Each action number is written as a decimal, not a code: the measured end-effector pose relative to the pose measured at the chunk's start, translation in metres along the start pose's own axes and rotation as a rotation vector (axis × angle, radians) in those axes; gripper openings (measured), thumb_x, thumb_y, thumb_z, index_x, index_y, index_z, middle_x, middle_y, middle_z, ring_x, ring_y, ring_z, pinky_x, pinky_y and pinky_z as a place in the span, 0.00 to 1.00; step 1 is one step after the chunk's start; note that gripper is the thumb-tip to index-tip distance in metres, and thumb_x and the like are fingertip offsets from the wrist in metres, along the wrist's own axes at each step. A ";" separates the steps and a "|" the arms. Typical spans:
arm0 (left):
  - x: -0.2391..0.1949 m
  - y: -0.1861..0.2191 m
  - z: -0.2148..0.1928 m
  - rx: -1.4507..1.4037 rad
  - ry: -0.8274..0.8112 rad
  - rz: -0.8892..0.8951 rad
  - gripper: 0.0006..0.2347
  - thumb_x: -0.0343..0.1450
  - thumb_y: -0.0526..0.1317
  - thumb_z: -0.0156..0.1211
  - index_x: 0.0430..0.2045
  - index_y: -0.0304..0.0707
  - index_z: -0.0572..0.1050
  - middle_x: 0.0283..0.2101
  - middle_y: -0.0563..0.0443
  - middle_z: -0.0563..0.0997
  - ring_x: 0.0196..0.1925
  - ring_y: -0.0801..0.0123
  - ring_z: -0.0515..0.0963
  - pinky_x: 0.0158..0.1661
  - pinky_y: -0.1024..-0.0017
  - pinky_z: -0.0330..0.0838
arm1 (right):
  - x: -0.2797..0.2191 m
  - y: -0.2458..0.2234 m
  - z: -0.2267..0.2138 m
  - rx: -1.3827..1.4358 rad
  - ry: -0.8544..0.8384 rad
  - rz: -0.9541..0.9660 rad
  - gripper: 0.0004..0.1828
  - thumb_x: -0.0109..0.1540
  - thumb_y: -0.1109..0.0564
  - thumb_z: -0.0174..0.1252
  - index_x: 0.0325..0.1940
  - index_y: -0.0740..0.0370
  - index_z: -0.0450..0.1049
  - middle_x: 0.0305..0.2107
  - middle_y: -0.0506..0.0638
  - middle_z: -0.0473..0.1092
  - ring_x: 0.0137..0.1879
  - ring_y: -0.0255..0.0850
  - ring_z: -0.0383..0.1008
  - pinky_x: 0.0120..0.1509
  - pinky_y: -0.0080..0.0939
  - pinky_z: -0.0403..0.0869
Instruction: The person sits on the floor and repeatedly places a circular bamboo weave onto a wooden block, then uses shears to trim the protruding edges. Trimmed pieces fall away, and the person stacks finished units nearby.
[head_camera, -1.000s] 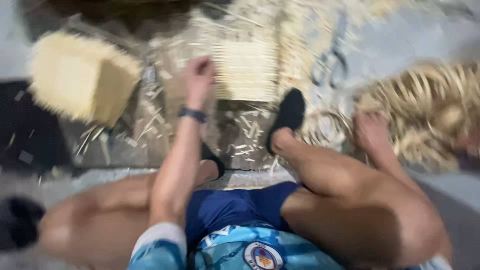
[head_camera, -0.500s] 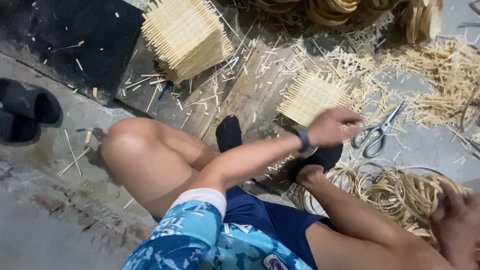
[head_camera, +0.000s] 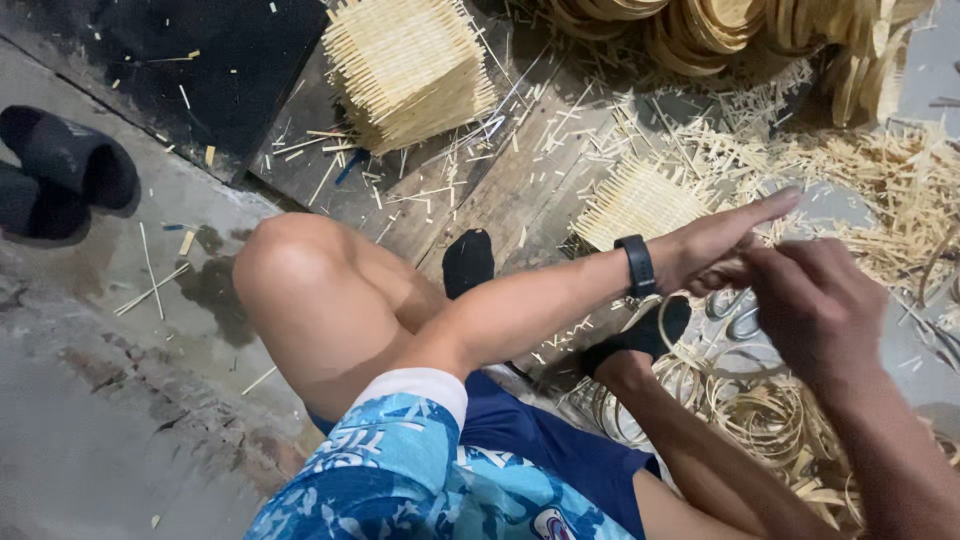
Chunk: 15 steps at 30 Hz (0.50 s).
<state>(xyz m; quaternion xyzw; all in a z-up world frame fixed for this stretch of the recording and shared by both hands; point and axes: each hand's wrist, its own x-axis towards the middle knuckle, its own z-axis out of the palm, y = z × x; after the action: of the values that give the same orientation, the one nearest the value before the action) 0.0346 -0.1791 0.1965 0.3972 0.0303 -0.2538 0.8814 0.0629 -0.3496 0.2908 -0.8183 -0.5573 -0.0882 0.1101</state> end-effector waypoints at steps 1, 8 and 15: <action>-0.003 0.001 -0.002 0.047 0.086 -0.015 0.31 0.67 0.77 0.39 0.07 0.52 0.61 0.13 0.61 0.62 0.11 0.79 0.57 0.12 0.79 0.46 | 0.008 -0.008 0.004 -0.039 -0.002 -0.003 0.04 0.67 0.61 0.68 0.46 0.60 0.80 0.34 0.50 0.72 0.37 0.40 0.72 0.33 0.38 0.68; -0.008 -0.013 -0.024 0.151 0.382 -0.028 0.32 0.64 0.79 0.33 0.08 0.51 0.59 0.14 0.61 0.59 0.14 0.76 0.56 0.16 0.72 0.47 | 0.025 -0.033 0.040 -0.092 0.013 0.124 0.14 0.65 0.60 0.67 0.32 0.60 0.68 0.27 0.50 0.62 0.34 0.43 0.67 0.30 0.43 0.64; 0.005 -0.035 -0.053 -0.148 0.380 -0.080 0.41 0.64 0.78 0.39 0.22 0.31 0.80 0.14 0.63 0.60 0.13 0.80 0.55 0.14 0.76 0.46 | 0.026 -0.020 0.057 0.065 0.109 0.180 0.09 0.66 0.57 0.69 0.39 0.59 0.73 0.31 0.52 0.66 0.40 0.48 0.71 0.39 0.47 0.69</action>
<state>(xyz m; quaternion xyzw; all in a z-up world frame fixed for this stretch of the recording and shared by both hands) 0.0299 -0.1626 0.1347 0.3705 0.2303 -0.2064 0.8759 0.0551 -0.3034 0.2446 -0.8549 -0.4774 -0.1040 0.1743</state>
